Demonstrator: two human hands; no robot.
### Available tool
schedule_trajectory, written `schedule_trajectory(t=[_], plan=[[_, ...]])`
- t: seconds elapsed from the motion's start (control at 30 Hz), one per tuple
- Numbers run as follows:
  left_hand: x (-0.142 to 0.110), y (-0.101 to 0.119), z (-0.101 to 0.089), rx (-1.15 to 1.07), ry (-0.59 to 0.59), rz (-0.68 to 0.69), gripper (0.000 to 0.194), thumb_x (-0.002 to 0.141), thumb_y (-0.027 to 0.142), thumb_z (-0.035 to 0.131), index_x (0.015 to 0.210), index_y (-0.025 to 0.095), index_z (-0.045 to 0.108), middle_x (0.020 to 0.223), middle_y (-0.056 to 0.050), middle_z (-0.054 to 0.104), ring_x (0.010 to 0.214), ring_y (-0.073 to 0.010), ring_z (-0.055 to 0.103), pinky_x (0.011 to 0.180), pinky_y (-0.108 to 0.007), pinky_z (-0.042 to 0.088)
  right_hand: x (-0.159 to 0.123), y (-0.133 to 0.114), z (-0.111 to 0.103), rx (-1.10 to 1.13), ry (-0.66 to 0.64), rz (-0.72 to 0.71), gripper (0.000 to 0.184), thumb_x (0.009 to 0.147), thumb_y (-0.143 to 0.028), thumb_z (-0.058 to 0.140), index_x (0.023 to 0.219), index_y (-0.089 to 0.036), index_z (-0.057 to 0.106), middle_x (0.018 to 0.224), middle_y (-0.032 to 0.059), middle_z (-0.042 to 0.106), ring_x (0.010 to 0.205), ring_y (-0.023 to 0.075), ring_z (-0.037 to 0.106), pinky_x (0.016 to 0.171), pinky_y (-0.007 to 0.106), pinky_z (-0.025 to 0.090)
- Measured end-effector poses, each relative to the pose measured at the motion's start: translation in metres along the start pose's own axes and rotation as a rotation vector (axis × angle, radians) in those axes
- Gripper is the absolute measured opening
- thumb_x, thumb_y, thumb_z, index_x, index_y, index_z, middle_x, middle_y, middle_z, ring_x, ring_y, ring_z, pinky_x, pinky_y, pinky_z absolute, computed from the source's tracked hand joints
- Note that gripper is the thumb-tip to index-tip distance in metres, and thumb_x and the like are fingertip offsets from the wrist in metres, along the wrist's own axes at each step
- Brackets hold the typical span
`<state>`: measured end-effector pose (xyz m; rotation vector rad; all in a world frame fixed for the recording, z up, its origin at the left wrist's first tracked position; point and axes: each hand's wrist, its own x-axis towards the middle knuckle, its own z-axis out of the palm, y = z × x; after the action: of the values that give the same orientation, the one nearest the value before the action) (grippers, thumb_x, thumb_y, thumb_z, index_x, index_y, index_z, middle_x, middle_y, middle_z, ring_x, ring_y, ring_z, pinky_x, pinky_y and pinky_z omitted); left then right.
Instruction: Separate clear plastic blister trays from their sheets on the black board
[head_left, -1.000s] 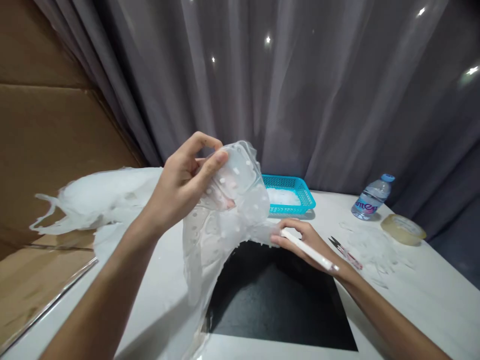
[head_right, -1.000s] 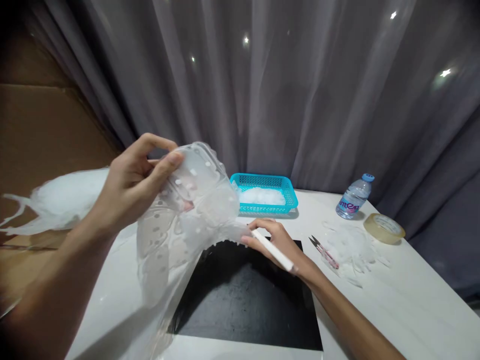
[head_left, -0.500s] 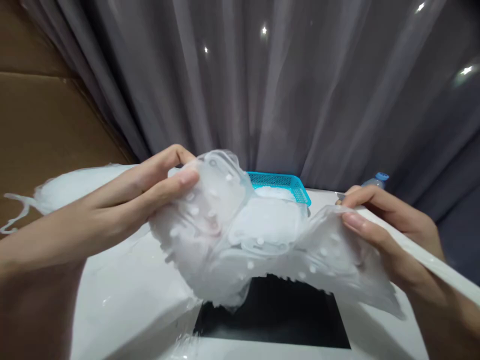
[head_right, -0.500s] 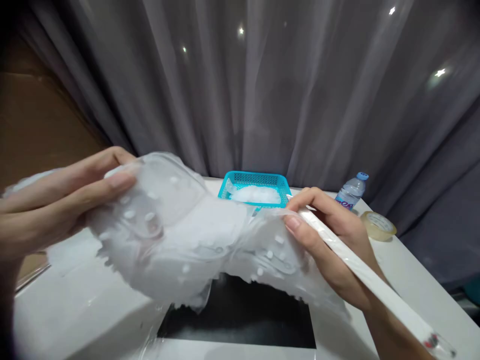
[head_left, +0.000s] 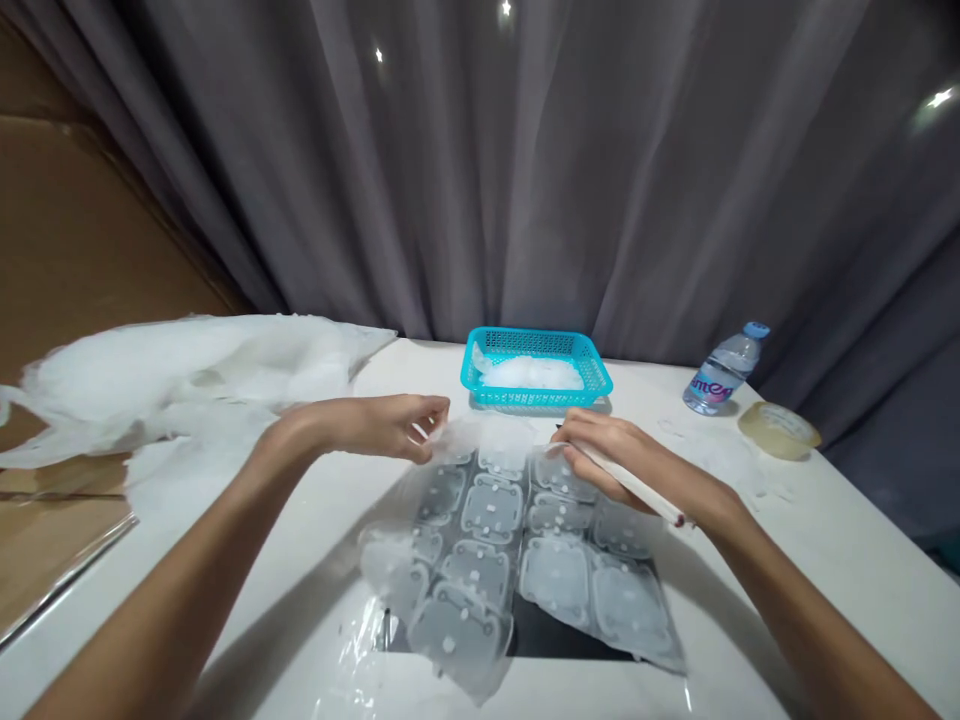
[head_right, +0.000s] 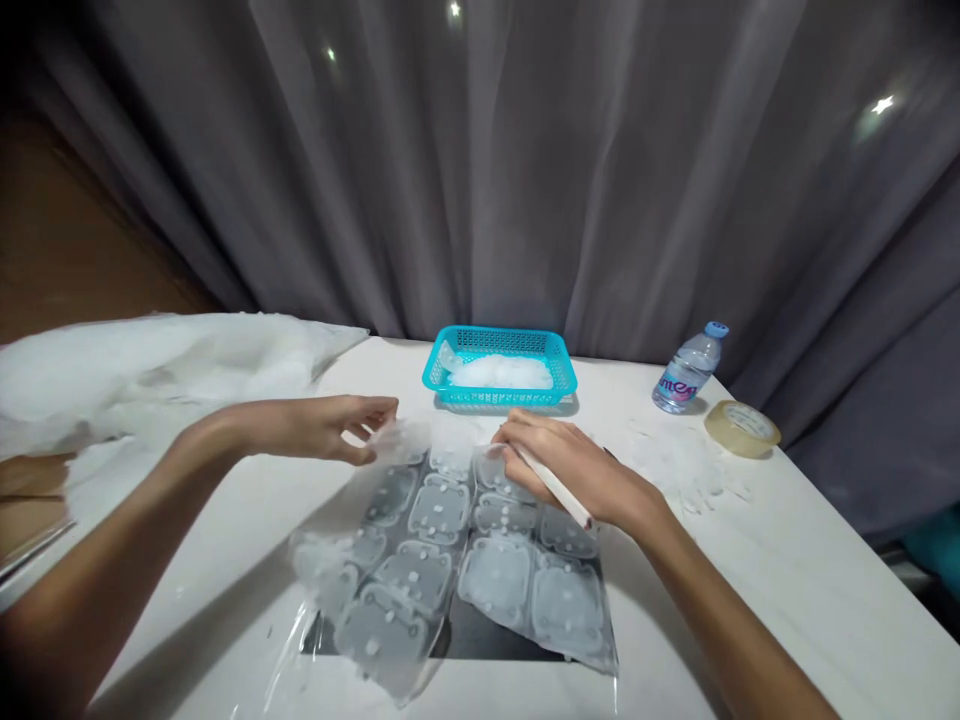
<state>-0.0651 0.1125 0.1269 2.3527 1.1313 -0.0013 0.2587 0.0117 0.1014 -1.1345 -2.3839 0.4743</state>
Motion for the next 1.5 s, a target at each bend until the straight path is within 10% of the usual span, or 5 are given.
schedule_trajectory(t=[0.2,0.43,0.7,1.07,1.5], plan=[[0.024,0.044,0.034,-0.064,0.21,0.333,0.072,0.089,0.06,0.071,0.15,0.031,0.046,0.158,-0.009,0.05,0.146,-0.0315,0.046,0.12,-0.043,0.036,0.002,0.007,0.001,-0.048,0.09,-0.069,0.01,0.102,-0.019,0.051,0.097,-0.022,0.059,0.1,0.0036,0.062,0.095,0.021,0.063,0.085,0.034,0.048],[0.043,0.06,0.047,-0.258,-0.049,0.436,0.031,0.097,0.053,0.065,0.103,0.024,0.075,0.108,-0.004,0.074,0.105,-0.0247,0.067,0.094,-0.036,0.049,0.002,0.027,0.009,-0.016,0.101,-0.035,0.014,0.105,-0.021,0.044,0.097,-0.021,0.055,0.098,0.0038,0.057,0.086,0.018,0.059,0.08,0.031,0.046],[0.04,0.061,0.049,-0.33,-0.063,0.443,0.03,0.108,0.041,0.049,0.107,0.019,0.071,0.109,-0.005,0.073,0.101,-0.02,0.065,0.091,-0.03,0.047,0.002,0.025,0.012,-0.108,0.15,-0.092,0.019,0.104,-0.037,0.062,0.117,-0.024,0.064,0.108,0.0055,0.066,0.099,0.0214,0.066,0.082,0.03,0.047],[0.071,0.022,0.062,-0.227,0.267,0.241,0.035,0.101,0.044,0.047,0.083,0.016,0.058,0.073,-0.001,0.056,0.069,-0.016,0.05,0.065,-0.028,0.037,-0.009,-0.016,0.018,-0.341,0.13,-0.326,0.016,0.105,-0.015,0.049,0.1,-0.018,0.063,0.091,0.0035,0.067,0.074,0.0153,0.063,0.06,0.027,0.035],[0.036,0.056,0.039,-0.063,-0.132,0.235,0.049,0.076,0.068,0.079,0.108,0.031,0.081,0.07,0.004,0.066,0.063,-0.0143,0.054,0.06,-0.025,0.033,-0.006,0.001,0.006,-0.117,0.13,0.024,0.016,0.11,-0.029,0.05,0.112,-0.022,0.064,0.105,0.0037,0.069,0.097,0.0188,0.068,0.084,0.03,0.047]])
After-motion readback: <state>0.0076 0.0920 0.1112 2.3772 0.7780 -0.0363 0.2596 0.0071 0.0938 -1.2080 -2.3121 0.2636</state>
